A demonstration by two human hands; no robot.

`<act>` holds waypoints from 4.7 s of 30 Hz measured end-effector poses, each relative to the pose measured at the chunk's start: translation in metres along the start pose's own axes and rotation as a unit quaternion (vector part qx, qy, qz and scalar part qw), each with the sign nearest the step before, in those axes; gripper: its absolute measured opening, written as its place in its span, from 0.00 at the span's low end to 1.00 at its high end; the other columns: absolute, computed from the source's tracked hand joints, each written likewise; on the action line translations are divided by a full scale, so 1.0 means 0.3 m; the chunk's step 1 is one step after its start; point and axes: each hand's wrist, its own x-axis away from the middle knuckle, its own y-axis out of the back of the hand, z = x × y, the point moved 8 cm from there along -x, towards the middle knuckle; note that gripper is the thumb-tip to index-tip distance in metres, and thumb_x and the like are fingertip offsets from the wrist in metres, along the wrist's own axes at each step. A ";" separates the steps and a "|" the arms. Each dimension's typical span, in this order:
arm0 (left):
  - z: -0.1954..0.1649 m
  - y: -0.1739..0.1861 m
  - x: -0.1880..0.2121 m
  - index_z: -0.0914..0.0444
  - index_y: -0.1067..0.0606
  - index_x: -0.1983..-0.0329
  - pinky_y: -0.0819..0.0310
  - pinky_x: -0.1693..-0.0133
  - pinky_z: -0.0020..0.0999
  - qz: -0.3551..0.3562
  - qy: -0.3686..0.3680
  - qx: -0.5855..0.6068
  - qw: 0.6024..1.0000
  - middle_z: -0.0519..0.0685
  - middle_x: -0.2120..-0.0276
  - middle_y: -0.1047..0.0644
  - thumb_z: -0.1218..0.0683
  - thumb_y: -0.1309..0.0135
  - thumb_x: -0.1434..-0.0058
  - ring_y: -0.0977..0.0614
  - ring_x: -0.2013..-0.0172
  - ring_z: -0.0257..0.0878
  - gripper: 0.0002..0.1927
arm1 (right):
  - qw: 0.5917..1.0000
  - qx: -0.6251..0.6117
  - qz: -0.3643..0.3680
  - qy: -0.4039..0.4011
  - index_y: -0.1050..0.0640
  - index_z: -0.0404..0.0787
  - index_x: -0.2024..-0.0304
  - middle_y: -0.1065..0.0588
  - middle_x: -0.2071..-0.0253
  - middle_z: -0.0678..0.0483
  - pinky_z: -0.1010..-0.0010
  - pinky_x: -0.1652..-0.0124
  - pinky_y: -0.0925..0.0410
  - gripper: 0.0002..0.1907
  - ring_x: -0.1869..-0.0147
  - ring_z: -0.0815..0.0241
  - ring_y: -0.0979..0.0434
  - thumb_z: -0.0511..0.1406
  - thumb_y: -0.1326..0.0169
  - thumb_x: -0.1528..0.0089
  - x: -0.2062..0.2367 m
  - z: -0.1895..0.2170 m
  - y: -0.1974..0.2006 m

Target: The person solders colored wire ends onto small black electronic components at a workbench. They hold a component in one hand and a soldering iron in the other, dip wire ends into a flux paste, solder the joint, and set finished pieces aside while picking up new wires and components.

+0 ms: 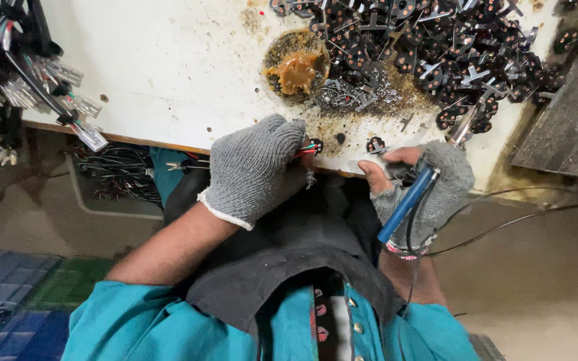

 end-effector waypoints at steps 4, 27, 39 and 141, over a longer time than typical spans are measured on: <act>-0.003 -0.002 0.000 0.57 0.26 0.59 0.29 0.70 0.46 -0.007 0.002 -0.021 1.000 0.50 0.69 0.26 0.51 0.35 0.44 0.21 0.69 0.50 0.14 | 0.997 -0.033 -0.061 -0.032 0.31 0.33 0.53 0.27 0.62 0.54 0.71 0.58 0.34 0.26 0.61 0.59 0.29 0.33 0.27 0.43 -0.004 -0.027 -0.021; 0.000 0.004 -0.002 0.56 0.27 0.65 0.30 0.72 0.46 -0.010 0.001 -0.024 1.000 0.50 0.70 0.26 0.50 0.38 0.44 0.21 0.71 0.51 0.11 | 0.963 0.168 0.131 0.163 0.17 0.45 0.54 0.21 0.63 0.50 0.56 0.57 0.33 0.12 0.61 0.45 0.24 0.32 0.33 0.41 -0.053 0.112 -0.091; -0.016 0.010 -0.003 0.57 0.28 0.70 0.30 0.74 0.47 -0.041 -0.004 -0.041 0.998 0.51 0.73 0.27 0.49 0.36 0.44 0.21 0.74 0.51 0.12 | 0.986 0.002 0.121 0.110 0.20 0.43 0.49 0.21 0.53 0.46 0.60 0.47 0.28 0.13 0.50 0.48 0.17 0.33 0.36 0.37 0.004 0.037 -0.082; -0.052 0.036 0.085 0.63 0.23 0.62 0.28 0.63 0.43 0.031 -0.027 0.249 0.968 0.55 0.69 0.24 0.54 0.38 0.39 0.21 0.66 0.53 0.08 | 0.944 -0.267 0.154 -0.115 0.21 0.38 0.55 0.20 0.56 0.54 0.75 0.49 0.28 0.09 0.53 0.67 0.21 0.33 0.36 0.36 0.154 -0.104 -0.164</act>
